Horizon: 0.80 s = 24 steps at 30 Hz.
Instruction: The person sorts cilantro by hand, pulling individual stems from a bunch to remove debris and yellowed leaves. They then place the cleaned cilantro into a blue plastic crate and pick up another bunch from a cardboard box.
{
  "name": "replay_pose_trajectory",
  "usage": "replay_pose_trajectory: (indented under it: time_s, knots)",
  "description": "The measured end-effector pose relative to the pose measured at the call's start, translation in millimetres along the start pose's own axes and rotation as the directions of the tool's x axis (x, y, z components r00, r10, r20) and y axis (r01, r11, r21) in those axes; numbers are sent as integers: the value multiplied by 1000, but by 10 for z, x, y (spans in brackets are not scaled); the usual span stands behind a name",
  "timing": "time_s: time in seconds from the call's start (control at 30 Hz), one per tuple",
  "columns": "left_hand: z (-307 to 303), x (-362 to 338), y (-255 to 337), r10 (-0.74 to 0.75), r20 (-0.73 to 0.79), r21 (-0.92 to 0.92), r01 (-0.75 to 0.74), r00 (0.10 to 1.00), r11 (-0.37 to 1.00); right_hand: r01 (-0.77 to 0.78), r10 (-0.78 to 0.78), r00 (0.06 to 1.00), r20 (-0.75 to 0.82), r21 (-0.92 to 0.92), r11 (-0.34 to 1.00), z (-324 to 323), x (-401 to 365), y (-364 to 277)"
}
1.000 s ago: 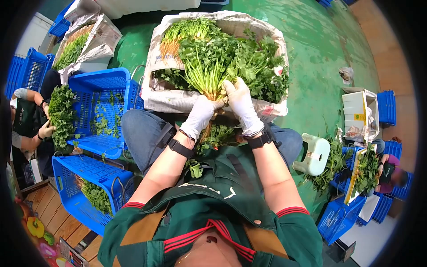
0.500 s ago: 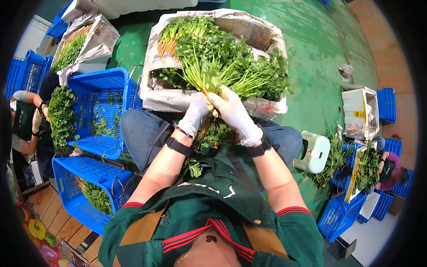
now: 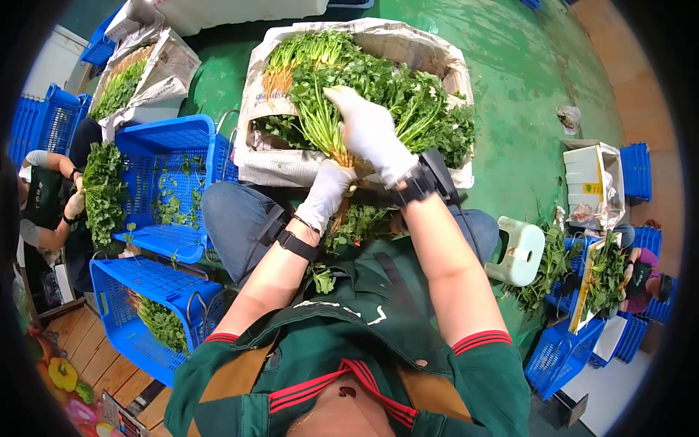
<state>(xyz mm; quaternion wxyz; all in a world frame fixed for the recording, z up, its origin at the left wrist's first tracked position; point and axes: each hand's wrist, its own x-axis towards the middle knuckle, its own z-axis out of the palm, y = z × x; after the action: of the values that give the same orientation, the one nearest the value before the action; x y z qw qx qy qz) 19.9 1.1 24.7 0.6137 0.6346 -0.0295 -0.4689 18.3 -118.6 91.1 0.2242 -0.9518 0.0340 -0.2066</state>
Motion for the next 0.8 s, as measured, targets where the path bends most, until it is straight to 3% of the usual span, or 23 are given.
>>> replay_pose_trajectory:
  time_s: [0.07,0.13,0.2,0.27,0.33,0.4,0.47,0.6,0.67,0.73,0.8]
  knots:
    - [-8,-22,-14,14,17,-34,-13,1000,999,-95,117,957,266,-93,991,119,112,44]
    - [-33,32,-53,32,26,-85,-30,999,996,-84,119,948,294,-127,988,134,124,66]
    - [-61,122,-212,75,26,-293,-64,997,954,66,7,944,329,-211,975,98,58,59]
    - [-96,135,-244,121,73,-266,-98,990,959,96,-24,949,314,-216,972,-1,-13,-26]
    - [-83,103,-182,96,149,-258,-55,984,965,54,-8,973,231,-194,979,-126,-57,-102]
    - [-47,29,-107,115,128,-280,-75,985,957,21,3,980,201,-120,993,-125,-162,-15]
    - [-61,-13,-34,86,174,-322,-25,981,946,-97,108,964,243,-56,994,-157,-254,3]
    - [-47,58,-57,-29,56,-359,47,998,932,-158,151,866,476,-25,987,-352,-461,-130]
    - [-1,57,-57,-52,28,-340,59,998,938,-306,294,925,240,13,952,-376,-394,-205]
    - [0,157,-201,26,41,-130,-21,999,991,-354,348,924,159,7,935,-363,-260,-314]
    - [111,101,-164,117,26,-108,-113,993,988,-305,324,936,137,-145,941,-215,-172,-413]
